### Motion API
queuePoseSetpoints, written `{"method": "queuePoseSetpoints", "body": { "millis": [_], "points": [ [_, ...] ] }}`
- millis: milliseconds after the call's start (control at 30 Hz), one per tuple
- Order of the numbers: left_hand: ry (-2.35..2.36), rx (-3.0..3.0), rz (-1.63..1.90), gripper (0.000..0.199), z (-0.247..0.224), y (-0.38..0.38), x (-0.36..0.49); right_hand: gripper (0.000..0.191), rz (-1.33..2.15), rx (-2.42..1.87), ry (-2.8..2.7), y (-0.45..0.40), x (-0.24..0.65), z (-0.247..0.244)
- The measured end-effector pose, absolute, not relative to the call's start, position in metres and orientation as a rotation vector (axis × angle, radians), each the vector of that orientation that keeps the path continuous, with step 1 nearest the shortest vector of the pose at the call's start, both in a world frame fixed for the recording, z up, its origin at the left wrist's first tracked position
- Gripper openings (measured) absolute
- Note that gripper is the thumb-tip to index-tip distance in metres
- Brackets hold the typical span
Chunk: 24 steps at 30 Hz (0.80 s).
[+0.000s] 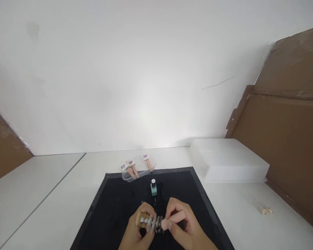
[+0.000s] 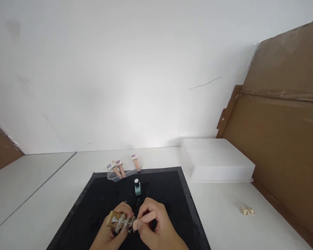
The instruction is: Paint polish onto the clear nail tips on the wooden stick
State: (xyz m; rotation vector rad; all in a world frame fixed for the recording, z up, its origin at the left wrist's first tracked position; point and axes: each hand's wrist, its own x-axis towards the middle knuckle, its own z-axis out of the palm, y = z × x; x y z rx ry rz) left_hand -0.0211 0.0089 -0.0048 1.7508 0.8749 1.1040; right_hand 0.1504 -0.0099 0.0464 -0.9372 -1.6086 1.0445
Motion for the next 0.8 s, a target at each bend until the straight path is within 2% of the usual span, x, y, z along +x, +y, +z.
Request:
{"method": "queuePoseSetpoints", "body": {
  "millis": [200, 500, 800],
  "points": [
    [0.879, 1.747, 1.033, 0.012, -0.005, 0.009, -0.022, 0.009, 1.037, -0.965, -1.62, -0.009, 0.149, 0.049],
    [0.811, 1.495, 1.014, 0.022, -0.005, 0.008, -0.023, 0.014, 0.961, -0.988, -1.515, -0.006, 0.15, 0.041],
    [0.83, 1.435, 0.971, 0.02, -0.007, 0.011, -0.022, 0.01, 1.022, -0.999, -1.579, -0.01, 0.148, 0.045]
  ]
}}
